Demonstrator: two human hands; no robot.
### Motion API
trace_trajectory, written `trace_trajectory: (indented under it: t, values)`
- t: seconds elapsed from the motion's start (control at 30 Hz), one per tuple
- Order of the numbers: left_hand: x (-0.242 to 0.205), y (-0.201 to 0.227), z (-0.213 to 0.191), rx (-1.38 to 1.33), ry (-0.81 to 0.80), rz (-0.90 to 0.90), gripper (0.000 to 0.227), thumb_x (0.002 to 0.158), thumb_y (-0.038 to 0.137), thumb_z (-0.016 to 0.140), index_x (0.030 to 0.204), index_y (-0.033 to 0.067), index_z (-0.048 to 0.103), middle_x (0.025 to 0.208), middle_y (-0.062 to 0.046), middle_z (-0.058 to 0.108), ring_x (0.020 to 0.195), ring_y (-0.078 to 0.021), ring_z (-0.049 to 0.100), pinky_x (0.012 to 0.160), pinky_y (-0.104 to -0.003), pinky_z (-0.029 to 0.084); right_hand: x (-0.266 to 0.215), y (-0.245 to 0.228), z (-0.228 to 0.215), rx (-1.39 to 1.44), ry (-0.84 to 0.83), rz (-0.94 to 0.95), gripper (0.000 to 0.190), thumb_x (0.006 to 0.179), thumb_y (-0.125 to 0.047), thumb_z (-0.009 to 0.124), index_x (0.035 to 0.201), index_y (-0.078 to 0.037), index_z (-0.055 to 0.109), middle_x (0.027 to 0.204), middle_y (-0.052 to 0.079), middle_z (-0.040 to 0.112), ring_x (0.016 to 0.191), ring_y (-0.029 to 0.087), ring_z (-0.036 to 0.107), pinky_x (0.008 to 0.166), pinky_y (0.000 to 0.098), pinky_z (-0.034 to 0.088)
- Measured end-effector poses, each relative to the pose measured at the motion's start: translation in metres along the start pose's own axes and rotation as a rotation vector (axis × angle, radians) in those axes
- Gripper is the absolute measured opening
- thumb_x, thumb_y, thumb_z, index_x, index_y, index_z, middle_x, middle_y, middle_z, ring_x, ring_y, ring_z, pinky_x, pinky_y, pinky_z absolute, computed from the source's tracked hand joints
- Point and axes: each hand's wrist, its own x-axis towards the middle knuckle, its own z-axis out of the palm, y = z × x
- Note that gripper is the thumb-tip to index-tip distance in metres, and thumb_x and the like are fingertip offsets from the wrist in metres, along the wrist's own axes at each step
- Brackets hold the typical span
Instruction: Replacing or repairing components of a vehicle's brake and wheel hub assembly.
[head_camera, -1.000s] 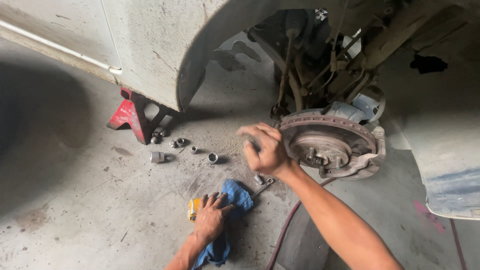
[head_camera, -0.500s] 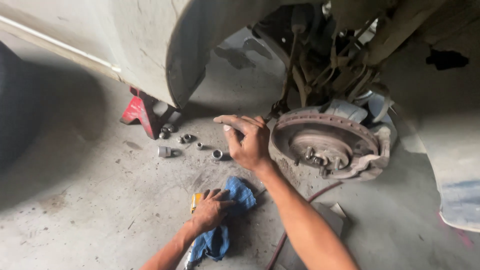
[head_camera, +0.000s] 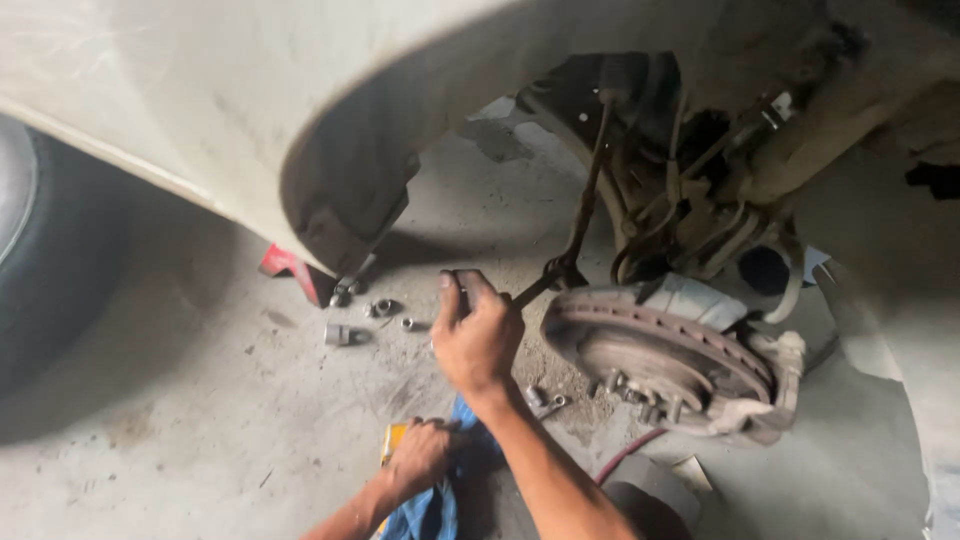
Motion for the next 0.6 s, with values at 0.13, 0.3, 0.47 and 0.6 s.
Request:
trace_trajectory:
  t: [0.13,0.3,0.47,0.6]
  values:
    - [-0.003,-0.002,0.003,-0.031,-0.154,-0.020,0.037,0.088,0.020,0.067,0.124,0.0308,0.067,0.127,-0.005,0.068,0.121,-0.0301,0.062,0.100,-0.054,0.046,0.025,0.009,0.053,-0.372,0.058,0.026,0.017,0.085,-0.029,0.069,0.077,-0.014,0.071,0.067,0.013,0.071,0.063,0.035,0.070,0.063,0.0469,0.053]
    - [-0.008,-0.010,-0.003,-0.014,-0.060,0.033,0.052,0.081,0.021,0.074,0.131,0.0294,0.064,0.142,-0.007,0.058,0.134,-0.0328,0.052,0.107,-0.057,0.038,0.056,-0.016,0.069,-0.252,0.239,-0.017,0.018,0.102,-0.029,0.061,0.092,-0.017,0.069,0.074,0.009,0.072,0.068,0.037,0.069,0.064,0.0483,0.051]
    - [-0.038,-0.006,0.012,0.144,-0.004,0.037,0.074,0.079,0.018,0.076,0.147,0.0327,0.051,0.152,-0.007,0.048,0.140,-0.0375,0.041,0.111,-0.057,0.034,0.041,-0.006,0.062,-0.307,0.192,-0.232,0.018,0.091,-0.033,0.064,0.082,-0.018,0.068,0.067,0.009,0.070,0.065,0.034,0.070,0.060,0.0468,0.051]
    - [-0.052,-0.008,0.000,0.115,0.066,0.042,0.077,0.081,0.018,0.075,0.151,0.0313,0.047,0.152,-0.004,0.049,0.142,-0.0344,0.043,0.112,-0.056,0.036,0.042,-0.001,0.064,-0.429,0.024,-0.239,0.022,0.095,-0.033,0.065,0.086,-0.014,0.071,0.067,0.011,0.071,0.062,0.036,0.069,0.058,0.0494,0.050]
